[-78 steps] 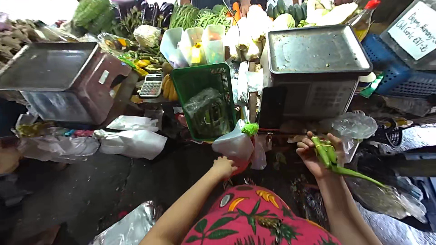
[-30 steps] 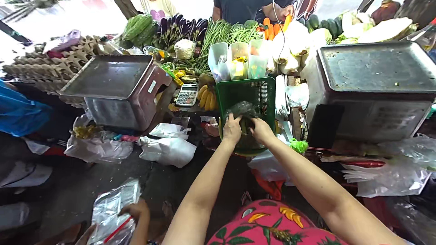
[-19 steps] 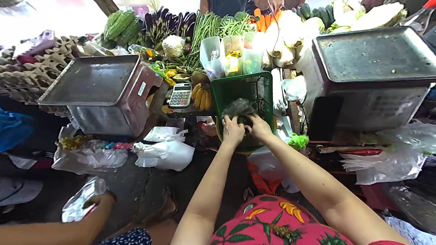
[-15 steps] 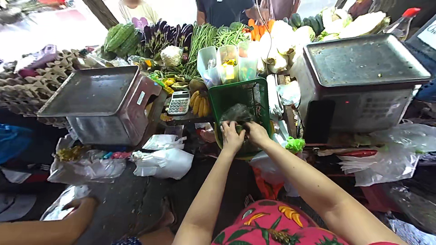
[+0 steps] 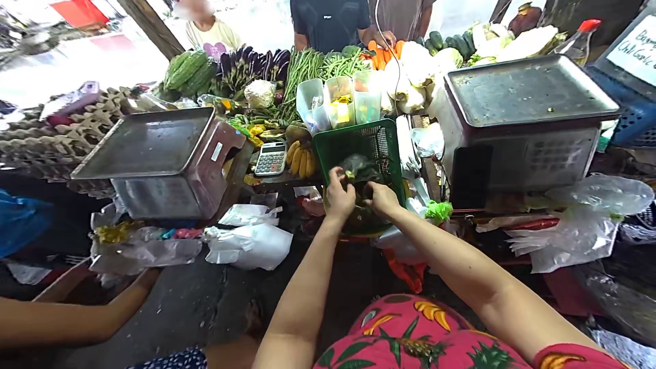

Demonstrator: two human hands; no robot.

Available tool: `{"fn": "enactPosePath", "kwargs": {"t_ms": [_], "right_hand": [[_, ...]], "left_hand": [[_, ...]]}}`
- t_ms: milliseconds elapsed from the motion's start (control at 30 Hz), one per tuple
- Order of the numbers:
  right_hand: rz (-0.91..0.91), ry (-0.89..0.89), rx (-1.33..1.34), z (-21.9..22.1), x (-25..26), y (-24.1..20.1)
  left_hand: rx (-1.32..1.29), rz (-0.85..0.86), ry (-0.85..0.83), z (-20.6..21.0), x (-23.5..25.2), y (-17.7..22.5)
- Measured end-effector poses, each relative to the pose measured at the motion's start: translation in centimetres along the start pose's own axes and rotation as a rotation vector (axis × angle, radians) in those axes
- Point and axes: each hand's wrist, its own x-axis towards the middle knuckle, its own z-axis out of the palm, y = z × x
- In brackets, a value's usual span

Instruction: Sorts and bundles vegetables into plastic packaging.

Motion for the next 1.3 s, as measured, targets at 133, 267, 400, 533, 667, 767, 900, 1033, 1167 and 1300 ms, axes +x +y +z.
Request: {"fn": "enactPosePath", "kwargs": {"t_ms": [133,267,400,533,667,767,900,1033,1167,1300], "right_hand": [[-0.128,0.28,0.216,-2.1,-2.5,-0.6],[-0.383,0.543,0.457,-6.1,-5.5,-2.7],[-0.446,0.356,0.716,-8.6,-8.0,-5.0],[-0.395,0.215,0.775,-6.5,-8.3,-4.9],[-0.264,0.162,0.681,-4.3,-7.3,-2.0],[-0.186,0.171,0.452,-3.4,-5.3,1.6],[-0.175,-0.047,0.054,-0.9,-3.5,3.0],[-0.188,0.031,-0.09,1.7,-1.7,1.7],[-0.062,-0.003,-0.023,0.9,-0.3,0.6],[-0.068,0.07,0.068,-1.1,-0.2,0.7]], "left_hand": [[-0.168,0.18,0.053,-3.8,0.8,0.4],[-0.579,0.19,-0.048,-5.9,0.5,1.0],[-0.979,0.016,-0.202,-5.0,-2.3,3.1],[-1.082,-0.153,-0.252,-2.5,-5.5,4.0],[-1.099,-0.263,-0.324,-1.5,-6.7,0.5],[-1.13,-0.341,-0.256,-2.2,-7.8,-1.9],[-1.142,-0.443,-0.153,-2.6,-9.3,-4.2],[-1.102,-0.505,-0.093,-1.7,-9.9,-5.0],[-1.08,-0.536,-0.078,-0.9,-9.9,-5.4],[-1.137,-0.591,-0.049,-0.6,-9.6,-5.8]]}}
